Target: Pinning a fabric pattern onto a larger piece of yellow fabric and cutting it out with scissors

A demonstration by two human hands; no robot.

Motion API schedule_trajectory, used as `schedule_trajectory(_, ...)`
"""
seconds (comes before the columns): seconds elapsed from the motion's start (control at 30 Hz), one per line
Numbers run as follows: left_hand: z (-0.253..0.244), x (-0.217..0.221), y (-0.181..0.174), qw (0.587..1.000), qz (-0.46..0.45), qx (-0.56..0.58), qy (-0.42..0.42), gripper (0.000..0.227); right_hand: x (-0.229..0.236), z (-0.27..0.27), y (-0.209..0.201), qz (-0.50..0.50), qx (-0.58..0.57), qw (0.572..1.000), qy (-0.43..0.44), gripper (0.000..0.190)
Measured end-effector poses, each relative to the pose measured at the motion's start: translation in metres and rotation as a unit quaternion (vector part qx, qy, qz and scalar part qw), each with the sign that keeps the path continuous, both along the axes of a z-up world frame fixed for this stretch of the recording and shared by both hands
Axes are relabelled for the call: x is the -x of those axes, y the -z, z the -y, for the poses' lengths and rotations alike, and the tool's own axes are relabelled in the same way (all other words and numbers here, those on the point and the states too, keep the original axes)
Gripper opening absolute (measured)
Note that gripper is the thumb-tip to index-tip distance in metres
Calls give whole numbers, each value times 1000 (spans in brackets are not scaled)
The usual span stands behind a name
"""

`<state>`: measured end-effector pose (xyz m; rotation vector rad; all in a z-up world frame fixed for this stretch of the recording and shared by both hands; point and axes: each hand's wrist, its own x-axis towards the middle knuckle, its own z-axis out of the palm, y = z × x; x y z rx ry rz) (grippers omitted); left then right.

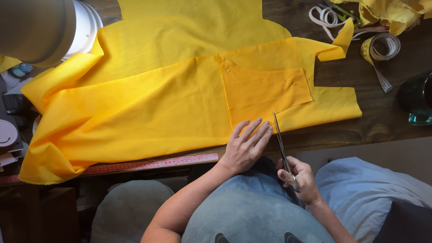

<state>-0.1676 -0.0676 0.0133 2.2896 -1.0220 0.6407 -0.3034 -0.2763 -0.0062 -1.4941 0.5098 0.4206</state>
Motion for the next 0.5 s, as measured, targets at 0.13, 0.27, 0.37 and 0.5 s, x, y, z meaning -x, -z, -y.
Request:
schedule_trajectory(0.13,6,-4,-3,1000,6,12,-17,19,-5,-1,-9,10,10,999,-35,49)
schedule_trajectory(0.27,8,-7,-9,999,19,31,-19,12,-15,-5,-23,25,6,997,-73,61)
schedule_trajectory(0.37,8,-7,-8,999,19,41,-6,11,-12,-4,-17,25,6,998,-63,57)
schedule_trajectory(0.5,8,-8,-6,998,23,55,14,9,-3,0,-3,18,-16,999,-26,51)
